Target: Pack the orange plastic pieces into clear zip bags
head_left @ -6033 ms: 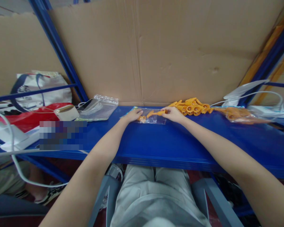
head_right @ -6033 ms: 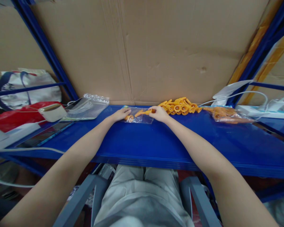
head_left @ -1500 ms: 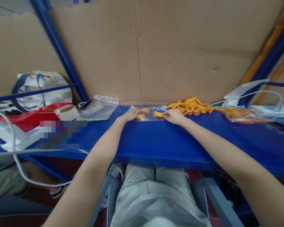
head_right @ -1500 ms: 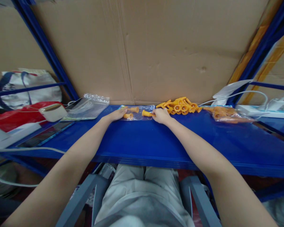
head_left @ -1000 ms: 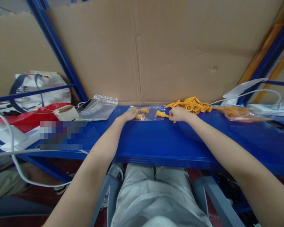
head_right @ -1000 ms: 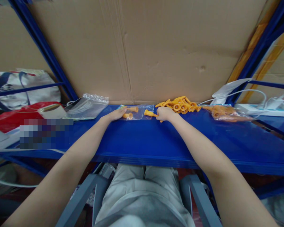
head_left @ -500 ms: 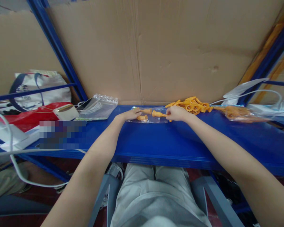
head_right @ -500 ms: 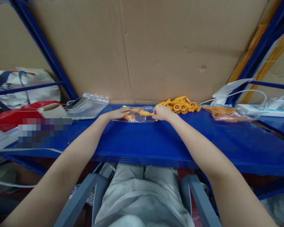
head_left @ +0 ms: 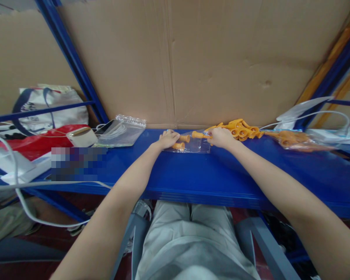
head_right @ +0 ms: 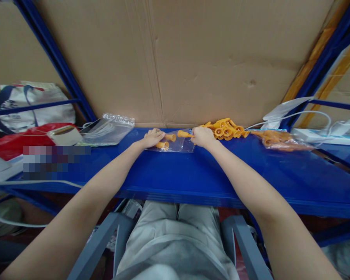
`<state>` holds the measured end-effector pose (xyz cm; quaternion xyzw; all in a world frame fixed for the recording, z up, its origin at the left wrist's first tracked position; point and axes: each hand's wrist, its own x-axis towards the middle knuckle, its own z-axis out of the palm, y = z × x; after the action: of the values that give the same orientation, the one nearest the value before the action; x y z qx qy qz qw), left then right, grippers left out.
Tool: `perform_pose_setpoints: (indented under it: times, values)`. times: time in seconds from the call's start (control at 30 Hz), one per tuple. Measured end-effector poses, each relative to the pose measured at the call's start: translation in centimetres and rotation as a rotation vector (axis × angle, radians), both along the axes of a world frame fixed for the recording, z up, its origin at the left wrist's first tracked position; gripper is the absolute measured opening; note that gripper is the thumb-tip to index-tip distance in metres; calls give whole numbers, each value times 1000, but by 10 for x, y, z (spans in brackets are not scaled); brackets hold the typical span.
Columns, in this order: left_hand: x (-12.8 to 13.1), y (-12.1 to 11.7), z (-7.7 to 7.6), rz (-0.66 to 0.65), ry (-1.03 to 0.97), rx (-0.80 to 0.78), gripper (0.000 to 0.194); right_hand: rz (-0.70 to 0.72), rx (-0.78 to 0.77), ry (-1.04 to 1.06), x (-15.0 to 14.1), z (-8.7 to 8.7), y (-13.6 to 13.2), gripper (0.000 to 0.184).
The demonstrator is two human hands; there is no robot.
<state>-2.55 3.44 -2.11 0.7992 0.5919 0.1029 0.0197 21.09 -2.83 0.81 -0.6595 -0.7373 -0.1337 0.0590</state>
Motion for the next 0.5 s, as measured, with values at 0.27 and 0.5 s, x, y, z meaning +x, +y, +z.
perform_pose_setpoints:
  times: [0.27,0.5]
  values:
    - [-8,24,-11,-211,-117,-25,53,30,-24,-14,-7,-1,-5,34]
    - [-9,18,-8,-302,-200,-53,51,55,-56,-1,-15,-4,-8,33]
